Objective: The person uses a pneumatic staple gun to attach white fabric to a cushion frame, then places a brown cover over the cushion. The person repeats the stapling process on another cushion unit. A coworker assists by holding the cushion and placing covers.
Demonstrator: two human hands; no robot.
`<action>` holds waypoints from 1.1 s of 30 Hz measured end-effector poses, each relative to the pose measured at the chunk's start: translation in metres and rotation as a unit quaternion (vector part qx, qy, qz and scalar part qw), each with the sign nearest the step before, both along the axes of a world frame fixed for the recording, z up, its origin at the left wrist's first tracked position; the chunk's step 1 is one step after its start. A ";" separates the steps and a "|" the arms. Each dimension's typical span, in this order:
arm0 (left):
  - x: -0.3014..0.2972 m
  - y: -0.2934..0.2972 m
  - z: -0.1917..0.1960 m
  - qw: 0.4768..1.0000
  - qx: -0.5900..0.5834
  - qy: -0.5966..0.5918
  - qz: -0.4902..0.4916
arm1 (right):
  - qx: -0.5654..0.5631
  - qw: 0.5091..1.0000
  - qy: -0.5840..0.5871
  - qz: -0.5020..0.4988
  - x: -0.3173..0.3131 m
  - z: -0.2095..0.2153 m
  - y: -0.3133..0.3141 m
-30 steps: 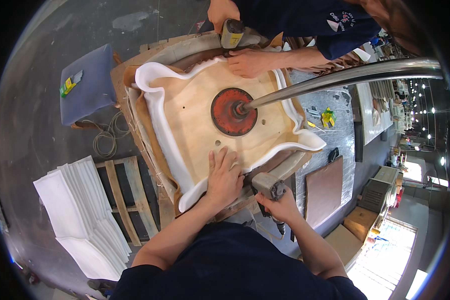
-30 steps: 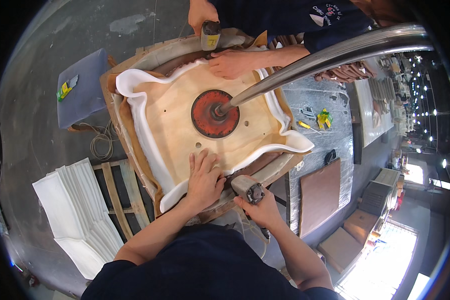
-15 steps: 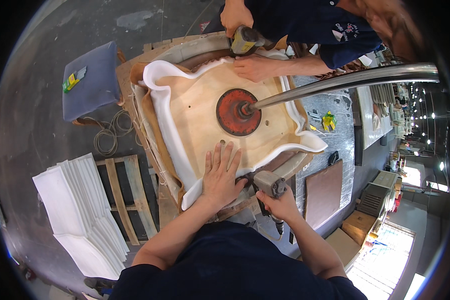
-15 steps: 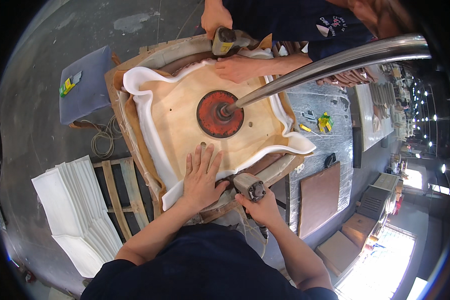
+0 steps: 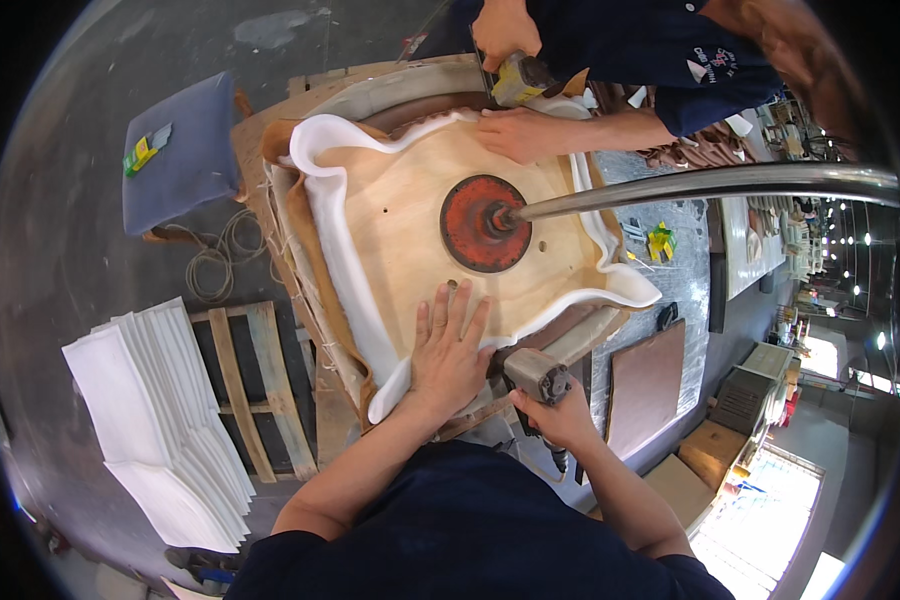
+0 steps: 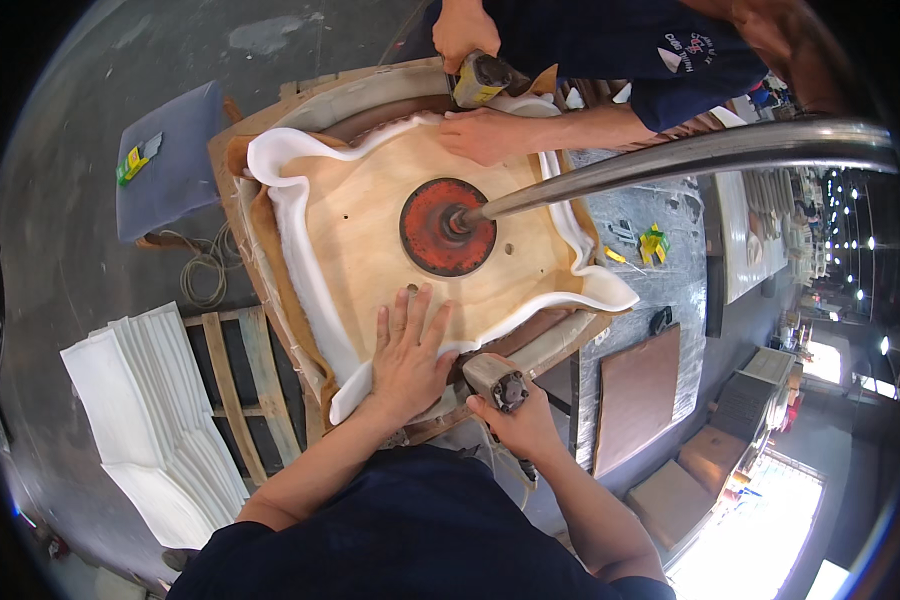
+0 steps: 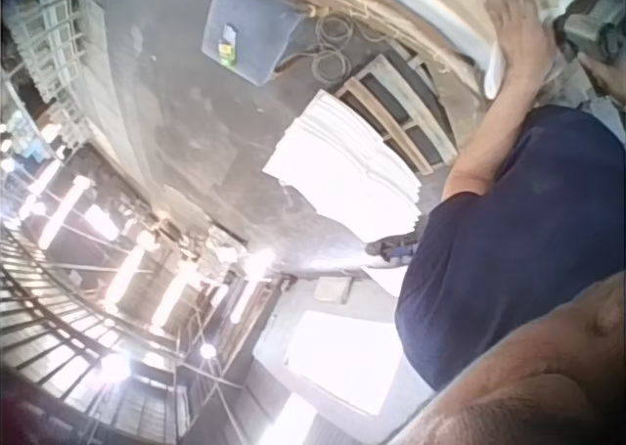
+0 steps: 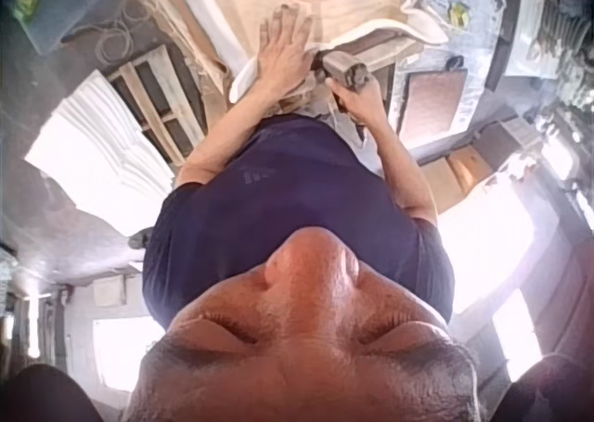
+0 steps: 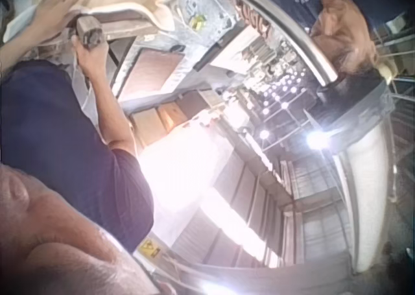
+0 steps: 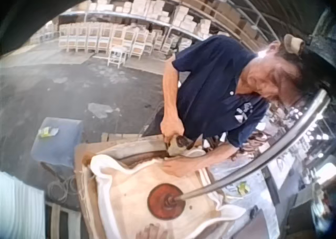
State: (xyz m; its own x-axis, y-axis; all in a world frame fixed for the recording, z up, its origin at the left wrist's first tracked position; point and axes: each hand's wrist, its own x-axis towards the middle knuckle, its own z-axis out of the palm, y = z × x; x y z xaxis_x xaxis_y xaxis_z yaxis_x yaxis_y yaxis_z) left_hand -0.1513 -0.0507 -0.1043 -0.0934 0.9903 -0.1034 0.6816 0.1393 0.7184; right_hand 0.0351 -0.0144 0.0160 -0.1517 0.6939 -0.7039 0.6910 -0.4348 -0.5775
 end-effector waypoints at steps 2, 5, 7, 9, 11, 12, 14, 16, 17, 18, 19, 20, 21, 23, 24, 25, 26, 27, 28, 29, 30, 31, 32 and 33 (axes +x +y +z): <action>-0.001 0.000 0.001 1.000 0.009 0.000 -0.006 | 0.080 0.996 -0.005 0.050 0.002 -0.010 -0.001; -0.009 0.000 0.002 0.999 0.001 -0.012 -0.035 | 0.116 0.990 -0.014 0.076 0.004 -0.015 -0.001; -0.018 0.000 0.005 0.998 -0.010 -0.034 -0.057 | 0.081 0.995 -0.012 0.057 0.005 -0.012 0.003; -0.025 0.001 0.010 0.995 -0.021 -0.068 -0.076 | 0.015 1.000 -0.003 0.019 0.007 -0.005 0.006; -0.024 0.000 0.008 0.995 -0.016 -0.068 -0.073 | 0.023 1.000 0.008 0.019 0.010 -0.003 0.000; -0.023 0.000 0.007 0.995 -0.015 -0.068 -0.072 | 0.027 0.999 0.013 0.019 0.012 -0.003 -0.002; -0.023 -0.001 0.006 0.995 -0.013 -0.068 -0.070 | 0.002 0.999 -0.017 0.036 0.014 -0.005 -0.005; -0.022 -0.002 0.006 0.995 -0.012 -0.070 -0.068 | 0.023 0.998 -0.029 0.056 0.014 -0.010 -0.009; -0.022 -0.003 0.006 0.995 -0.011 -0.072 -0.068 | 0.057 0.996 -0.027 0.067 0.012 -0.014 -0.012; -0.021 -0.003 0.007 0.995 -0.010 -0.073 -0.068 | 0.107 0.991 -0.009 0.081 0.010 -0.019 -0.014; -0.021 -0.003 0.006 0.995 -0.011 -0.070 -0.070 | 0.158 0.983 0.007 0.096 0.009 -0.025 -0.016; -0.021 -0.002 0.006 0.995 -0.011 -0.067 -0.072 | 0.225 0.967 0.038 0.113 0.007 -0.032 -0.016; -0.021 -0.003 0.006 0.995 -0.012 -0.063 -0.077 | 0.230 0.966 0.043 0.112 0.009 -0.034 -0.018; -0.022 -0.003 0.005 0.996 -0.006 -0.062 -0.071 | 0.186 0.977 0.036 0.093 0.007 -0.026 -0.015; -0.021 -0.003 0.005 0.996 -0.003 -0.062 -0.070 | 0.153 0.985 0.037 0.067 0.008 -0.022 -0.018; -0.021 -0.003 0.005 0.996 -0.004 -0.055 -0.069 | 0.124 0.991 0.035 0.040 0.010 -0.019 -0.020; -0.020 -0.003 0.006 0.996 -0.005 -0.049 -0.069 | 0.114 0.992 0.051 0.006 0.015 -0.021 -0.027; -0.017 -0.001 0.006 0.997 -0.007 -0.043 -0.069 | 0.105 0.992 0.067 -0.028 0.019 -0.020 -0.035; -0.015 -0.001 0.007 0.998 0.001 -0.032 -0.056 | 0.098 0.992 0.071 -0.048 0.024 -0.019 -0.043; -0.011 0.000 0.009 0.999 0.008 -0.021 -0.043 | 0.090 0.991 0.076 -0.069 0.031 -0.017 -0.051; -0.006 0.000 0.010 0.999 0.016 -0.011 -0.030 | 0.083 0.989 0.080 -0.090 0.037 -0.015 -0.059; -0.001 0.002 0.010 1.000 0.018 0.001 -0.019 | 0.075 0.987 0.079 -0.116 0.043 -0.013 -0.068; 0.004 0.004 0.011 1.000 0.021 0.013 -0.009 | 0.088 0.984 0.090 -0.128 0.049 -0.012 -0.076; 0.008 0.005 0.011 0.999 0.024 0.024 0.002 | 0.101 0.980 0.100 -0.139 0.056 -0.011 -0.085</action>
